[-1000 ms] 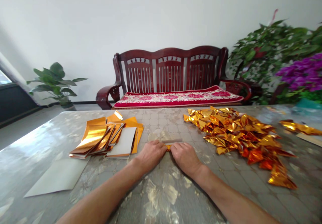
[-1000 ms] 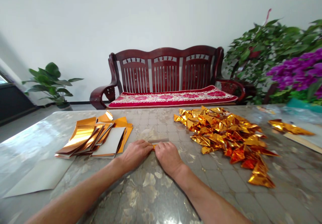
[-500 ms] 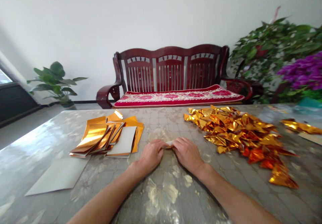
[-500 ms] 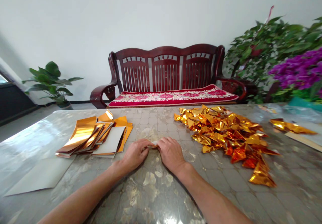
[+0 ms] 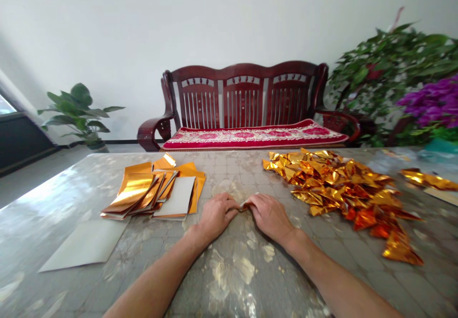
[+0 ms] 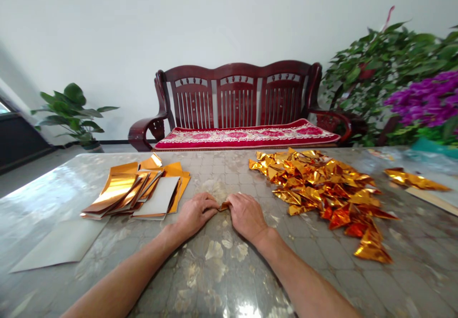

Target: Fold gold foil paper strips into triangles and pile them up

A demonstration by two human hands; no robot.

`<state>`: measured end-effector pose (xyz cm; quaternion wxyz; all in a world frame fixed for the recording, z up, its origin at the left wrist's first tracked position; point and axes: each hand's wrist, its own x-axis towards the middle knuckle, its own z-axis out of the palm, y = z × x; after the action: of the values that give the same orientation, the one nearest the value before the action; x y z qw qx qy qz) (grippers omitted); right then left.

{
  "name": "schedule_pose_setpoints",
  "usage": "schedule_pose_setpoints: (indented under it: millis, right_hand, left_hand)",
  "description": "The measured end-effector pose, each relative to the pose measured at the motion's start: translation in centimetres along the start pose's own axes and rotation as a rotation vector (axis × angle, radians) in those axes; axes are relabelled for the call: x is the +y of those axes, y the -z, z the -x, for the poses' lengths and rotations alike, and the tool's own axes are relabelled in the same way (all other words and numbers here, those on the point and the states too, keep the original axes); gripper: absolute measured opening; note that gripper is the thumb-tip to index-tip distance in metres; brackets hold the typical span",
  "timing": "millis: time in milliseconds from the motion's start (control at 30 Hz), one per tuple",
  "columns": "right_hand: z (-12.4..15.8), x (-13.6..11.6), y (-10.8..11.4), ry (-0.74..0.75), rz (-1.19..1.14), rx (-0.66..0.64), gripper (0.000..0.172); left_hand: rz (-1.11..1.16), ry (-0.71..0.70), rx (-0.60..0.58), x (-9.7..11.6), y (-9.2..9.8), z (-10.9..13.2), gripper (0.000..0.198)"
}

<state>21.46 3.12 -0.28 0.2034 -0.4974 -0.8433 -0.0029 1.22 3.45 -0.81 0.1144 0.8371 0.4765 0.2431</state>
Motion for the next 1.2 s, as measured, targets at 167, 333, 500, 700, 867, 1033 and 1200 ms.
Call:
schedule_pose_setpoints:
  millis: [167,333,500,700,867,1033,1200]
  right_hand:
    - [0.1,-0.8,0.7,0.058,0.122,0.006,0.008]
    - [0.2,-1.3,1.1,0.105,0.187,0.002,0.015]
    - [0.4,-1.5,0.8,0.071,0.164,-0.026,0.015]
    - [0.5,-1.3,0.7,0.04,0.1,0.002,0.018]
    - [0.3,-1.1,0.7,0.033,-0.005,-0.005,0.016]
    - [0.0,-1.2,0.5,0.008,-0.066,-0.02,0.015]
    - [-0.2,-1.2,0.2,-0.042,-0.108,-0.055,0.015]
  left_hand:
    - [-0.024,-0.01,-0.005,0.4,-0.1,0.1,0.017]
    - [-0.034,-0.027,-0.02,0.4,-0.1,0.1,0.018]
    - [-0.024,-0.027,-0.026,0.4,0.1,0.4,0.02]
    - [0.004,-0.002,-0.035,0.4,0.2,0.6,0.026]
    - [0.046,0.002,-0.016,0.4,0.2,0.5,0.026]
    - [0.054,0.017,-0.007,0.5,0.1,0.5,0.025]
    - [0.073,0.006,0.002,0.6,0.2,0.6,0.024]
